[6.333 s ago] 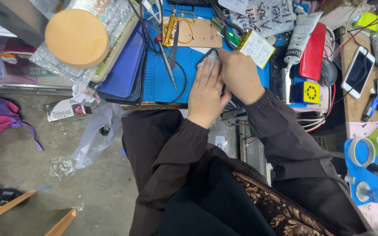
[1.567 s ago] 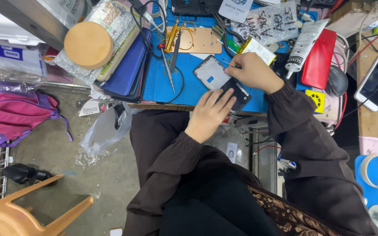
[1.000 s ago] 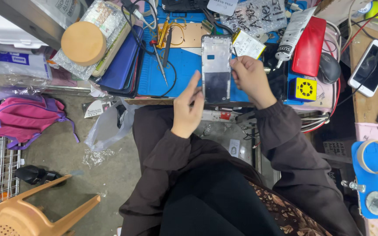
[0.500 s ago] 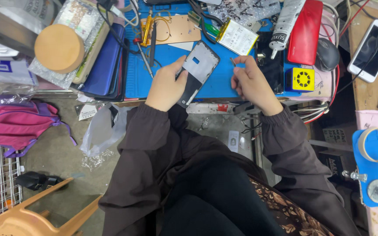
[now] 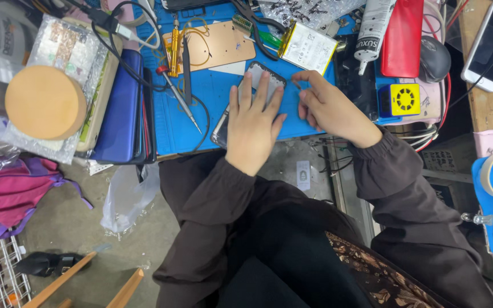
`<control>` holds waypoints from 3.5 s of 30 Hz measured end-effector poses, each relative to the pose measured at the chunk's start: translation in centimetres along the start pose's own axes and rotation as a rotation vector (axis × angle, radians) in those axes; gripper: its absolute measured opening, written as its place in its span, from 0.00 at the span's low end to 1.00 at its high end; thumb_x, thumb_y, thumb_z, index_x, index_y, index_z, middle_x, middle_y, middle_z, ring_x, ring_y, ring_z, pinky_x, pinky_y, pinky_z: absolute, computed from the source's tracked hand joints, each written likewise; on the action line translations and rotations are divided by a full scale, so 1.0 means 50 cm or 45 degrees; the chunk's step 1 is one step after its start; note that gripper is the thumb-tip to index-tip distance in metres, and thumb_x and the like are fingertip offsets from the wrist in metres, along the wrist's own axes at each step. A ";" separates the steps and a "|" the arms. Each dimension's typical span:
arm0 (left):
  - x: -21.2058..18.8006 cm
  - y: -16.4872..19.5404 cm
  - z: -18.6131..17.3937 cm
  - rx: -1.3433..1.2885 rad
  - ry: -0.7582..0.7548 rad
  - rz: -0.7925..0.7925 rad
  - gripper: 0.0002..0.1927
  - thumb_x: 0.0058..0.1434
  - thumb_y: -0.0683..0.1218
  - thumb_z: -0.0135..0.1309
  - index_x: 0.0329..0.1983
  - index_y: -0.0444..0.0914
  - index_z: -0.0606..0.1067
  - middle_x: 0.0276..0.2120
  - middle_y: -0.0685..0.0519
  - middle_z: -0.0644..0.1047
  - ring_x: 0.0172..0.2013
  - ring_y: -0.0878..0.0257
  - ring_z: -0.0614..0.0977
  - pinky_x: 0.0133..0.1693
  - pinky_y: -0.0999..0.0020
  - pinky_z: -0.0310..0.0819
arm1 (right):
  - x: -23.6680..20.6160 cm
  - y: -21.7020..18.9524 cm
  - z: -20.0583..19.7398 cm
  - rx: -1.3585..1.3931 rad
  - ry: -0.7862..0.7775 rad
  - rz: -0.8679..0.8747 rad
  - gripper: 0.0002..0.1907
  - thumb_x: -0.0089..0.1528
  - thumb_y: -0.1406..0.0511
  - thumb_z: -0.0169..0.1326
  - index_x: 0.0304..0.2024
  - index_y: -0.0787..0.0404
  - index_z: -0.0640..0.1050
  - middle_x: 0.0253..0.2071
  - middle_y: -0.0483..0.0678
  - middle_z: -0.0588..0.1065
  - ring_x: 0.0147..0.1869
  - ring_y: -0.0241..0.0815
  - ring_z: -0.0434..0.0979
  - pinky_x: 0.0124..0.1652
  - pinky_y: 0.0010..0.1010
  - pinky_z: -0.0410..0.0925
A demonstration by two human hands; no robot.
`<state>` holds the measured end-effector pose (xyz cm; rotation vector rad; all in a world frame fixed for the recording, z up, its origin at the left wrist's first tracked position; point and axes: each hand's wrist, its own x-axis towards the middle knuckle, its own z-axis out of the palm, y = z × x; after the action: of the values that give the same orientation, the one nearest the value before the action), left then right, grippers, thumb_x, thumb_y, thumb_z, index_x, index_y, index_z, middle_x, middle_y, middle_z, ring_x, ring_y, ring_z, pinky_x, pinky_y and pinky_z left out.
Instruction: The person applies adhesive strips to the internal chassis of a mobile phone and presses them down by hand.
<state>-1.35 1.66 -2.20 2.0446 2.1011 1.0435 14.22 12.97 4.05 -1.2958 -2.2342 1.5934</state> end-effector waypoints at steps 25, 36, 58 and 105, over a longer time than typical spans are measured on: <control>-0.017 0.035 0.015 -0.021 -0.005 -0.088 0.26 0.65 0.50 0.58 0.66 0.39 0.74 0.72 0.44 0.62 0.74 0.42 0.58 0.73 0.40 0.51 | -0.025 -0.006 0.045 -0.515 0.404 -0.096 0.15 0.68 0.69 0.48 0.56 0.68 0.74 0.23 0.58 0.72 0.25 0.50 0.74 0.28 0.39 0.65; -0.018 0.029 0.019 -0.080 0.026 -0.077 0.25 0.63 0.47 0.58 0.64 0.38 0.75 0.71 0.43 0.64 0.74 0.40 0.58 0.72 0.38 0.52 | -0.019 0.011 0.042 -0.491 0.435 -0.223 0.12 0.68 0.70 0.50 0.53 0.68 0.75 0.25 0.60 0.73 0.24 0.56 0.77 0.27 0.42 0.65; -0.020 0.023 0.014 -0.049 0.011 -0.086 0.26 0.61 0.46 0.59 0.64 0.40 0.75 0.71 0.45 0.64 0.74 0.41 0.58 0.72 0.38 0.52 | 0.046 0.016 -0.004 -0.551 0.167 -0.508 0.08 0.71 0.67 0.52 0.46 0.68 0.73 0.30 0.56 0.75 0.32 0.49 0.77 0.32 0.35 0.67; -0.015 0.030 0.044 -0.038 0.067 -0.108 0.26 0.60 0.47 0.58 0.63 0.41 0.77 0.72 0.45 0.64 0.74 0.41 0.58 0.74 0.40 0.52 | -0.016 -0.042 0.029 -1.208 0.299 -0.274 0.17 0.65 0.68 0.50 0.55 0.67 0.80 0.28 0.66 0.77 0.31 0.66 0.79 0.32 0.53 0.71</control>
<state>1.08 1.78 -3.51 1.9175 2.1616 1.1209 12.74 11.18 5.41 -1.2064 -2.9135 0.2284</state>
